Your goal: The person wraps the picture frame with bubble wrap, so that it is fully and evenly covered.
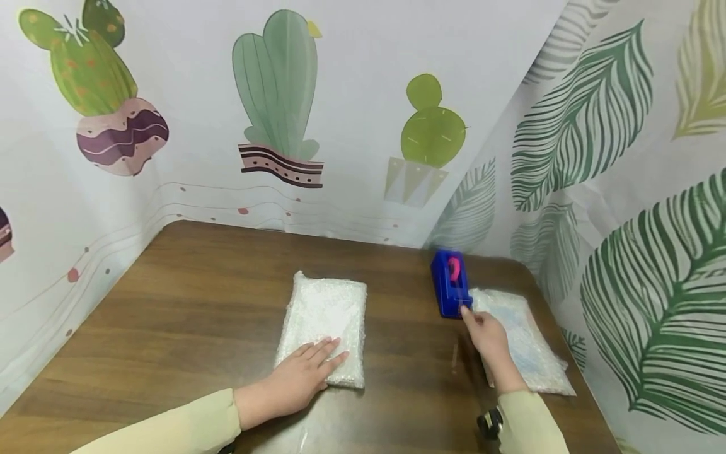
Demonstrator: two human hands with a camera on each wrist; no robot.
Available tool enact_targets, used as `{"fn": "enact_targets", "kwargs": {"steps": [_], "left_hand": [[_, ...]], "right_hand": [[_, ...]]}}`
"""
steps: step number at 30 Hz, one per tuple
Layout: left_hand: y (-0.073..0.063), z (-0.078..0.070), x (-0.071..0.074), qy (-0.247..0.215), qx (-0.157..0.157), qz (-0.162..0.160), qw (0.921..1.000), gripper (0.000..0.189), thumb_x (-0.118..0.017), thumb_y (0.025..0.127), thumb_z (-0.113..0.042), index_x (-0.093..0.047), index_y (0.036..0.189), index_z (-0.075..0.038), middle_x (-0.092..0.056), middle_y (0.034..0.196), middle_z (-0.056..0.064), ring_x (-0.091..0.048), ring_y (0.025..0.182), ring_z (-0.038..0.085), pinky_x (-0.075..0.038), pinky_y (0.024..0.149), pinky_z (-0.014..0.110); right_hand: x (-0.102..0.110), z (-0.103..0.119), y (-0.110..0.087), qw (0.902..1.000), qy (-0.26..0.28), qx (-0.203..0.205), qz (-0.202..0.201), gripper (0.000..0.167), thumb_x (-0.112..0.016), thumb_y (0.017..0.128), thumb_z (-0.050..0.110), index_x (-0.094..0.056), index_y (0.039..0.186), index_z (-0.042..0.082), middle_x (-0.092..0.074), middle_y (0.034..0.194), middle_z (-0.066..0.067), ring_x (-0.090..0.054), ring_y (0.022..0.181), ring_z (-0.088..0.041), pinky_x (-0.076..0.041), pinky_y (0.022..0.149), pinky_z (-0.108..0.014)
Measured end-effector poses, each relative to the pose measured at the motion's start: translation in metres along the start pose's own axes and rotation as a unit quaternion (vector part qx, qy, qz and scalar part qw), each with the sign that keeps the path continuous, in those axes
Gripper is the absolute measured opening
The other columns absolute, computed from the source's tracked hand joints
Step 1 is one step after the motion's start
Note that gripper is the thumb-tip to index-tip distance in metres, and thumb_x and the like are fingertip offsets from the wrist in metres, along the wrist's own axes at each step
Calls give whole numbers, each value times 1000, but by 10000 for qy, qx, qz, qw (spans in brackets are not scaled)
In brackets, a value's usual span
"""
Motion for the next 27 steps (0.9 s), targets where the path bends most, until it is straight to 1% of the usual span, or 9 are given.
{"fn": "enact_targets", "kwargs": {"steps": [3,6,9,11,14,17,20,24,27], "left_hand": [[0,-2,-1,-28,-17,35,10000,61,-64,97,-29,-46,155,-20,-49,159,11,-51,145,26,-47,116,41],[1,-3,-1,-13,-50,38,10000,61,-64,97,-29,-45,155,-20,-49,159,11,-51,145,26,-47,116,41],[2,-2,-1,35,-45,-6,10000,61,-64,97,-29,-46,155,-21,-49,159,10,-51,145,25,-46,116,40],[2,-1,-1,72,-45,-50,10000,61,-64,97,-30,-46,155,-21,-49,159,10,-51,145,25,-47,115,40],[2,0,0,56,-64,-76,9999,60,-64,97,-30,-47,154,-21,-50,158,10,-51,145,25,-47,115,40],[1,0,0,16,-64,-68,10000,59,-64,98,-29,-47,154,-20,-50,158,10,-51,145,25,-47,115,40],[-1,0,1,24,-47,-89,9999,59,-63,97,-28,-47,154,-19,-51,158,10,-52,144,25,-46,115,40],[-2,2,-1,43,-17,-143,9999,59,-63,97,-29,-48,153,-19,-51,157,10,-52,144,25,-46,115,40],[-1,1,-1,-33,-18,-147,9999,59,-64,97,-28,-48,154,-19,-51,158,11,-52,144,25,-47,115,41]], "right_hand": [[-7,-3,17,9886,1339,-459,520,72,-34,109,48,-59,128,-17,-78,92,-9,-69,82,-5,-57,82,-24],[-20,-10,27,9518,2673,-1065,1064,60,-36,108,45,-72,104,-3,-74,81,8,-70,76,-1,-58,76,-18],[-27,-10,32,9245,3314,-1254,1407,52,-36,107,40,-71,81,13,-72,77,9,-70,74,-2,-59,73,-18],[-29,-9,33,9140,3524,-1313,1523,51,-35,107,40,-69,77,16,-71,78,9,-70,75,-3,-59,73,-18],[-30,-8,32,9154,3480,-1338,1518,49,-37,107,44,-68,85,13,-70,80,9,-69,77,-3,-58,74,-19],[-30,-9,27,9269,3289,-1294,1266,48,-41,106,49,-63,106,6,-69,81,12,-69,77,-1,-57,75,-21],[-30,-10,19,9342,3239,-1112,1003,39,-45,108,39,-56,122,5,-68,82,15,-68,78,3,-57,76,-21],[-31,-14,15,9304,3472,-978,648,17,-46,108,16,-62,112,14,-67,79,16,-66,76,5,-56,74,-18],[-32,-19,15,9236,3675,-968,502,29,-46,107,9,-66,91,23,-67,75,15,-66,73,4,-55,73,-14]]}}
Point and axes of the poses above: each hand's wrist, its own y-axis towards the middle knuckle, its own x-axis out of the back of the hand, z = x × y, the point moved 9 cm from there along y, towards the middle knuckle
